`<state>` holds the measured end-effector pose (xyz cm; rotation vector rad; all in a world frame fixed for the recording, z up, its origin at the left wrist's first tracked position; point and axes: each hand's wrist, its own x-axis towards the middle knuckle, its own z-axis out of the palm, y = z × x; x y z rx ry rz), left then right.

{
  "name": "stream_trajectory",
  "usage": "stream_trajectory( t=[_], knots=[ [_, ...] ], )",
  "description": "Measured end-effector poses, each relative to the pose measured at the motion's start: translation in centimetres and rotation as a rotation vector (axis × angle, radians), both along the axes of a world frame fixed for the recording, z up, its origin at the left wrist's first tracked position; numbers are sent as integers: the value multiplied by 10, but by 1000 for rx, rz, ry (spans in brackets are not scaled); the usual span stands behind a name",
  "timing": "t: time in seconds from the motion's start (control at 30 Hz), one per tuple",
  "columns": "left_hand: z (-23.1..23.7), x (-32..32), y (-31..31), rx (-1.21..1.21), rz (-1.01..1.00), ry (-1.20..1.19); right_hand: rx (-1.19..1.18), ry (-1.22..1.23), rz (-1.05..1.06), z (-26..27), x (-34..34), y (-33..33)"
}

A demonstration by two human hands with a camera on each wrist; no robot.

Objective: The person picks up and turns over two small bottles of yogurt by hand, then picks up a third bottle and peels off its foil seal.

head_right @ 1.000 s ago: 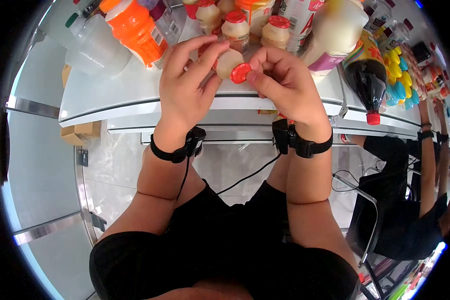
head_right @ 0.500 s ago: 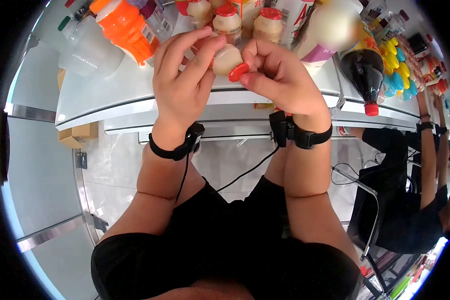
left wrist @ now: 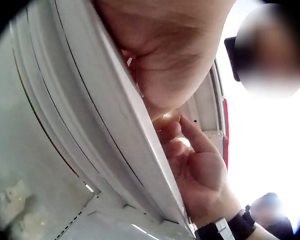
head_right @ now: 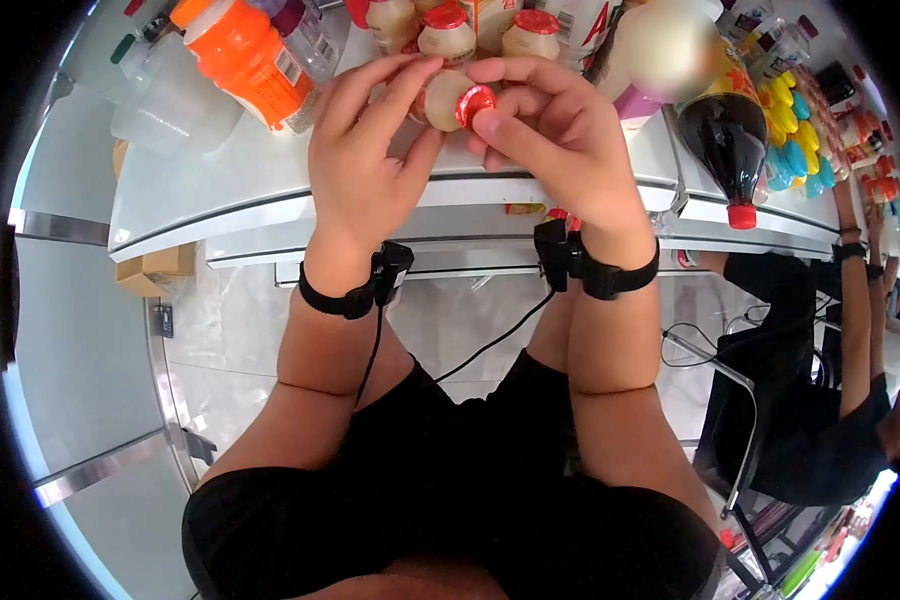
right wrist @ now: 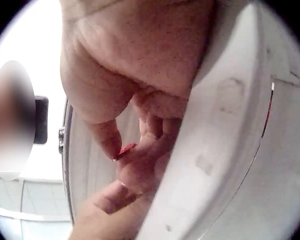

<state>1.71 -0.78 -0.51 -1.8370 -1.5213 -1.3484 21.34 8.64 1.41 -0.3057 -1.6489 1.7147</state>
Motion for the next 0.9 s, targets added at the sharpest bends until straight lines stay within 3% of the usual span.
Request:
stream_trajectory(
  t=[0.2, 0.3, 0.37, 0.47, 0.63, 0.73, 0.9],
  knots=[
    [-2, 1, 0, -22, 7, -80, 215, 30, -264, -11, -6, -8],
    [1, -1, -3, 71, 126, -214, 272, 151, -497, -22, -8, -7],
    [-3, -7, -4, -2, 46, -447, 280, 206, -612, -25, -14, -6],
    [-5, -11, 3, -2, -32, -578, 801, 55, -801, -22, -19, -5],
    [-4, -5, -1, -77, -136, -730, 825, -46, -795, -18, -23, -8],
    [-3, -6, -4, -134, -69, -652, 759, -110, -752, -13, -22, -12],
    [0, -5, -9, -159, -73, -574, 754, 10, -776, -26, -24, -2]
  ],
)
